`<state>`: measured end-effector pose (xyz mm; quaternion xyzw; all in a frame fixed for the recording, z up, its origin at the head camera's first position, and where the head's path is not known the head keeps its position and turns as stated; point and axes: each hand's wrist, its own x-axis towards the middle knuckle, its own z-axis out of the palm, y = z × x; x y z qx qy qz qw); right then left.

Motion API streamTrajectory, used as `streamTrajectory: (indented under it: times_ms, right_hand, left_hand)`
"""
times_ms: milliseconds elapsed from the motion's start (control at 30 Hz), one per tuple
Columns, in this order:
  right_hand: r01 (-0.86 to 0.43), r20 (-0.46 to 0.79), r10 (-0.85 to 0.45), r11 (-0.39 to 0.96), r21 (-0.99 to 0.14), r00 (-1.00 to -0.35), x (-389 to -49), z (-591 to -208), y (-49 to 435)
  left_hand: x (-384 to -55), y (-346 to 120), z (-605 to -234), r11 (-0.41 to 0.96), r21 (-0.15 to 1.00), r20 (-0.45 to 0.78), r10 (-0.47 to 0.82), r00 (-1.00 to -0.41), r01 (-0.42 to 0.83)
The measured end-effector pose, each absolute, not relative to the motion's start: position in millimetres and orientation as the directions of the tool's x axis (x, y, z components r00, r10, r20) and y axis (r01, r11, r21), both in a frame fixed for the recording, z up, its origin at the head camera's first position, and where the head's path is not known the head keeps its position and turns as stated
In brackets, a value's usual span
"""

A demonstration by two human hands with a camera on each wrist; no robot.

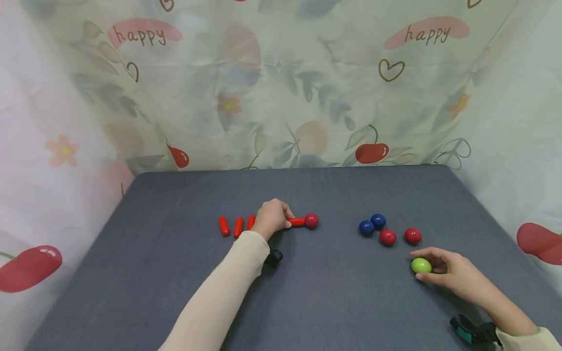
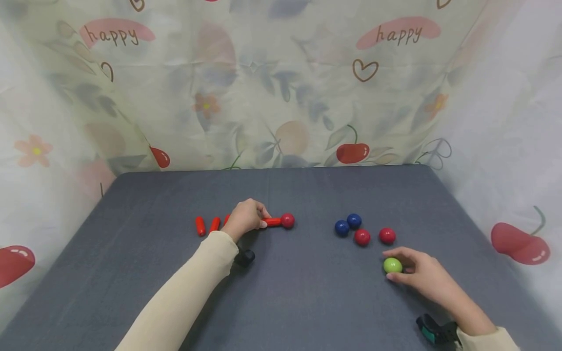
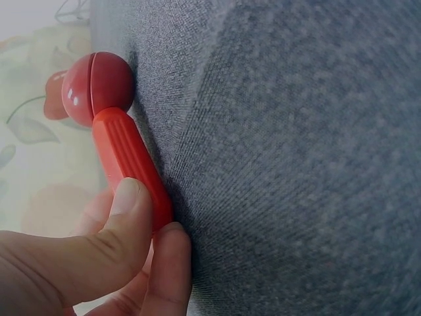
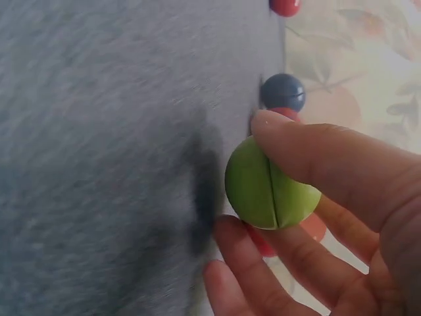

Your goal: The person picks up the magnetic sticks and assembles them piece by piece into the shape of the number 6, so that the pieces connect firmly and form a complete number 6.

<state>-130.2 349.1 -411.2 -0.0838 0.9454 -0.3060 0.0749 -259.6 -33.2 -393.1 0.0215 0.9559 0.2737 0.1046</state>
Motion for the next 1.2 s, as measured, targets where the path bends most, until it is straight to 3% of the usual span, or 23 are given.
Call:
streamTrajectory:
  times_ms: [700, 1200]
  right_hand:
    - [-0.212, -0.051, -0.301, 0.773, -0.598, -0.952, -149, -347, 292]
    - [-0.320, 0.094, -0.373, 0.611, -0.724, -0.923, -170, -348, 224]
  left_hand:
    - [-261, -34, -392, 0.842, 0.539, -0.198, 0.098, -0.975, -0.025]
    - [-259, -33, -390, 0.846, 0.533, -0.201, 0.094, -0.975, -0.028]
